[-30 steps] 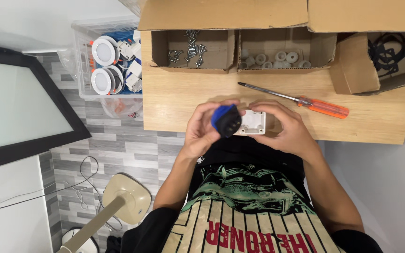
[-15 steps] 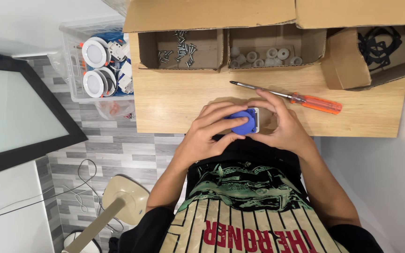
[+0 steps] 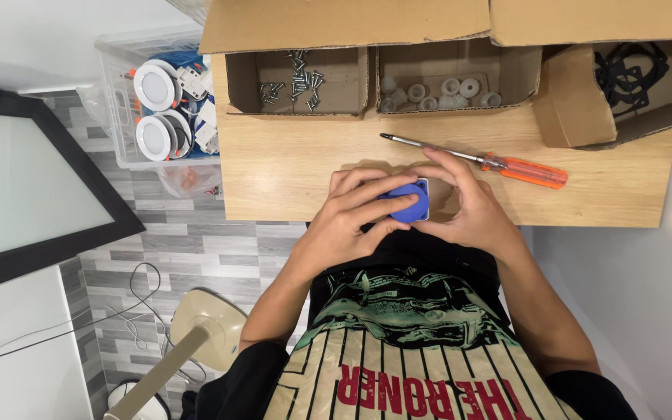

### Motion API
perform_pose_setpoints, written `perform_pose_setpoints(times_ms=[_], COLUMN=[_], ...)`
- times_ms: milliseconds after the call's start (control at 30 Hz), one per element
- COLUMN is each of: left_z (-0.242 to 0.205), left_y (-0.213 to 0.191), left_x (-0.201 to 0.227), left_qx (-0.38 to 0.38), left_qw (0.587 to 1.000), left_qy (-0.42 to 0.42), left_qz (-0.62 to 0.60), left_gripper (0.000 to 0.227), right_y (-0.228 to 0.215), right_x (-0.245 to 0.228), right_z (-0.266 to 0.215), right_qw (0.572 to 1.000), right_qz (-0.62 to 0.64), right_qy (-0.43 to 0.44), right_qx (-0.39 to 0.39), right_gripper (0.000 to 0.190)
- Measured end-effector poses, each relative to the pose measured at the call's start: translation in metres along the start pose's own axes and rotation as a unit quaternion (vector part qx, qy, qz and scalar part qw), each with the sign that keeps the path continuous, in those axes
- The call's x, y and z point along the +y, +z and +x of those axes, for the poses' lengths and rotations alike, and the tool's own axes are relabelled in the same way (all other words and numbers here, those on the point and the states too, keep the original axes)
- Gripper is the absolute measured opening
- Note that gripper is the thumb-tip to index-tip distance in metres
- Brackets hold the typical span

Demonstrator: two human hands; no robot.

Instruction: The person assembles a blue electrical socket by attaching a white plastic base and securing it with screws using a screwdriver. They then attach a black rubber cover to the socket and place the completed assembly into a cardboard box.

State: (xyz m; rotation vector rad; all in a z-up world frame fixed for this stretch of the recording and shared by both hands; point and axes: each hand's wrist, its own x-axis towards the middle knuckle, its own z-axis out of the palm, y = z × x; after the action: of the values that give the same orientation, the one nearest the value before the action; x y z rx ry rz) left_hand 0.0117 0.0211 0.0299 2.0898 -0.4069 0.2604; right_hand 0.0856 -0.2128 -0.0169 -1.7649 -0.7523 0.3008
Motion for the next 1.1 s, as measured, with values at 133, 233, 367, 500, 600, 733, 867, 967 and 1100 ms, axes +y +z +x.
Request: perform_pose_setpoints(times_ms=[133,233,367,500,600,733,867,967,1100], left_z=[0.001,0.001,-0.001,-0.004,-0.01,-0.012,-0.009,-0.01,-0.008], left_y=[0.0,0.001,0.007,0.013,0.019,0.019,0.019,0.021,0.022], left_x=[-0.001,-0.002,-0.002,0.0,-0.005,0.0,-0.004,-0.006,-0.008], left_qx=[-0.002,-0.005,0.009,0.031,0.045,0.054,0.068,0.071,0.084], left_qw=[1.0,1.0,1.0,0.999,0.998,0.996,0.994,0.994,0.995], left_qy=[-0.004,-0.006,-0.021,-0.035,-0.036,-0.038,0.006,0.016,0.034], left_qz=[-0.002,-0.006,0.001,0.024,0.037,0.067,0.085,0.077,0.046], left_gripper=[0.031,0.031,0.03,0.027,0.025,0.021,0.025,0.027,0.029], right_y=[0.001,0.001,0.001,0.002,-0.002,-0.001,0.0,0.002,-0.006], right_x=[-0.002,-0.002,-0.007,0.0,0.0,-0.002,0.006,0.009,-0.011], right_z=[0.002,0.001,0.002,-0.006,-0.007,-0.007,-0.007,-0.012,-0.002], right_qw=[1.0,1.0,1.0,1.0,1.0,0.999,0.999,0.999,0.999], right_qz=[-0.005,0.004,-0.004,-0.031,-0.024,-0.03,-0.044,-0.047,-0.04], right_qy=[-0.001,-0.003,0.001,-0.002,0.012,0.014,0.002,0.008,0.019], right_qx=[0.002,0.002,-0.001,-0.002,0.002,0.001,0.004,0.003,-0.028], right_gripper=[0.103,0.103,0.1,0.085,0.085,0.084,0.087,0.086,0.085])
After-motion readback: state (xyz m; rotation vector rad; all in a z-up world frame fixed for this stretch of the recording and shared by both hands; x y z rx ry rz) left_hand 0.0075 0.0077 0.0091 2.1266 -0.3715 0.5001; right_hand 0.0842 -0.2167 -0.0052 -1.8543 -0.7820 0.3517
